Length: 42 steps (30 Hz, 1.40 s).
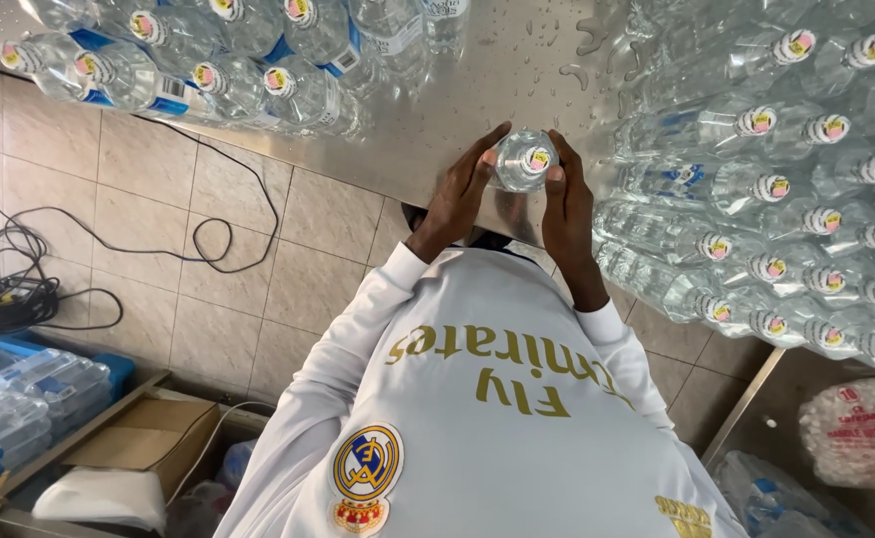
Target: A person manually applies adhesive labels to plastic water bottles on a production line table.
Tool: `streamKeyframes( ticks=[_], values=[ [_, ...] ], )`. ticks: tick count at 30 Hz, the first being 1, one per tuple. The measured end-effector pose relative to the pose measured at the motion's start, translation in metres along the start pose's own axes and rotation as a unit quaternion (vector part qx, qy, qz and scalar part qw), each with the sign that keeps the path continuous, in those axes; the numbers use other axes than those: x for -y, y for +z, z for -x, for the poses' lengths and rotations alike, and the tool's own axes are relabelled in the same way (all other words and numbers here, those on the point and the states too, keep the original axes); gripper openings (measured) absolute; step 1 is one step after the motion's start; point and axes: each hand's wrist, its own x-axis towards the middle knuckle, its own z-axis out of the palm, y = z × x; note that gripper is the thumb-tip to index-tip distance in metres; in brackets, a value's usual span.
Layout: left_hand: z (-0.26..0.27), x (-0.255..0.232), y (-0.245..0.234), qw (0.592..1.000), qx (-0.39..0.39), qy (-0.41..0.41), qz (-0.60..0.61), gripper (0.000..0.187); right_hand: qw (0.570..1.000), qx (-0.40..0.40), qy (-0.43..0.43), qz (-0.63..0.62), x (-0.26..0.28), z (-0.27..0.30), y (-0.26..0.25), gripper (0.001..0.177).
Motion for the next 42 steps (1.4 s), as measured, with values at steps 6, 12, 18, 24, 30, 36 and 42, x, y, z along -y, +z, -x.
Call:
streamKeyframes(
  ticks=[6,12,18,24,30,36,42],
  values=[
    [0.000,0.029,-0.003,0.997,-0.064,0.043,0.006,0.034,1.000,-0.006,0.001,0.011,0.005,-0.001,-0.001,0.060],
    [-0.010,0.057,0.004,0.986,-0.119,0.110,-0.040,0.018,0.999,0.004,-0.031,0.022,-0.014,0.000,-0.006,0.057],
    [-0.019,0.054,-0.001,0.972,-0.093,0.173,-0.130,0.012,0.998,0.000,-0.068,0.010,-0.031,-0.002,-0.012,0.061],
    [-0.024,0.054,0.005,0.963,-0.087,0.138,-0.214,0.013,0.990,0.059,-0.033,-0.120,-0.111,0.002,-0.021,0.074],
    [-0.024,0.073,-0.007,0.980,-0.092,0.114,-0.133,0.014,0.972,0.165,0.164,-0.039,-0.080,-0.011,0.026,0.120],
    [-0.010,0.063,-0.035,0.986,-0.108,0.067,-0.107,0.018,0.987,0.066,0.144,-0.011,-0.139,-0.018,0.067,0.091],
    [0.021,0.057,-0.085,0.971,-0.206,0.057,-0.103,0.009,0.992,0.091,-0.004,0.087,-0.092,-0.033,0.123,0.067]
  ],
)
